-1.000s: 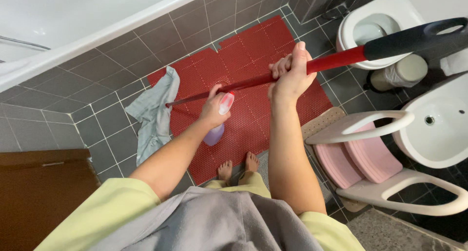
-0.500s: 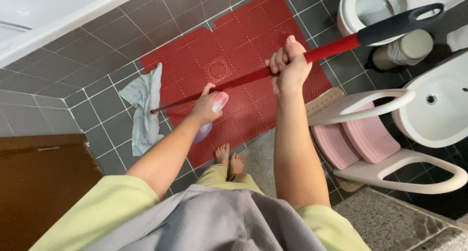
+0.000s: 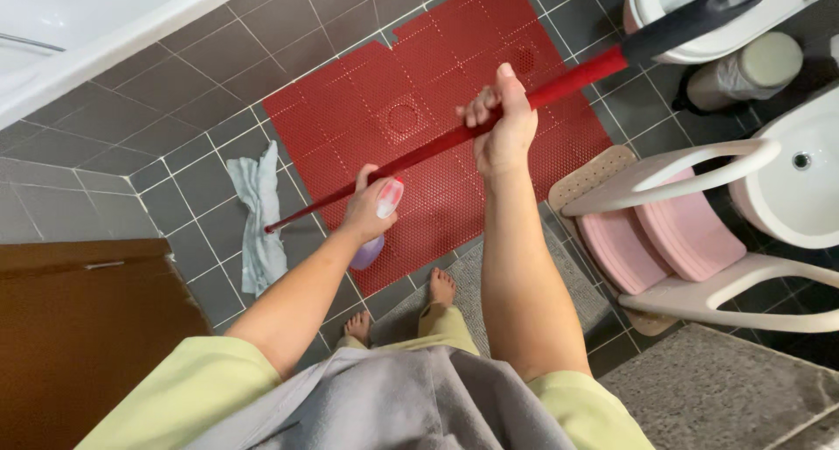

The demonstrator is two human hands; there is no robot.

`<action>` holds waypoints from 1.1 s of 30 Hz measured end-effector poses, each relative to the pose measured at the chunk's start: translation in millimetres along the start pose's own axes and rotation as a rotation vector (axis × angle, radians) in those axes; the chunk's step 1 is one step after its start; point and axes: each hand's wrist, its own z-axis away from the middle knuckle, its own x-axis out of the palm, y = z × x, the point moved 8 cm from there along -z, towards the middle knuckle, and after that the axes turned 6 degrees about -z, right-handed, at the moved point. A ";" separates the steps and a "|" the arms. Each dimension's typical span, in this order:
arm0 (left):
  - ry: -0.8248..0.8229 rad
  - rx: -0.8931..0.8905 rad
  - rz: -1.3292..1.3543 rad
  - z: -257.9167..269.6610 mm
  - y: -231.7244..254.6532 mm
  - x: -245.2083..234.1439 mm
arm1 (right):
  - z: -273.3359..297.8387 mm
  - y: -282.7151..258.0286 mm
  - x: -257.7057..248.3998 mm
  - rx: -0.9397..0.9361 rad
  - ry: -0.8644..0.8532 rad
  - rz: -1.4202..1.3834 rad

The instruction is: The person mops the bathroom floor using a red mop and a spray bottle. They move a red bath mat and a beige mat aside to clean underneath, then continue mopping the tiled floor.

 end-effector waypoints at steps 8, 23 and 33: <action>0.086 0.108 0.044 18.4 -35.5 -61.4 | 60.6 170.7 47.2 -0.052 0.029 0.511; 0.277 0.017 -0.003 39.4 -136.2 -120.7 | 114.6 344.4 37.1 0.087 -0.013 0.718; 0.313 0.064 0.013 45.1 -186.7 -7.0 | 93.6 432.9 -96.1 0.080 0.009 0.381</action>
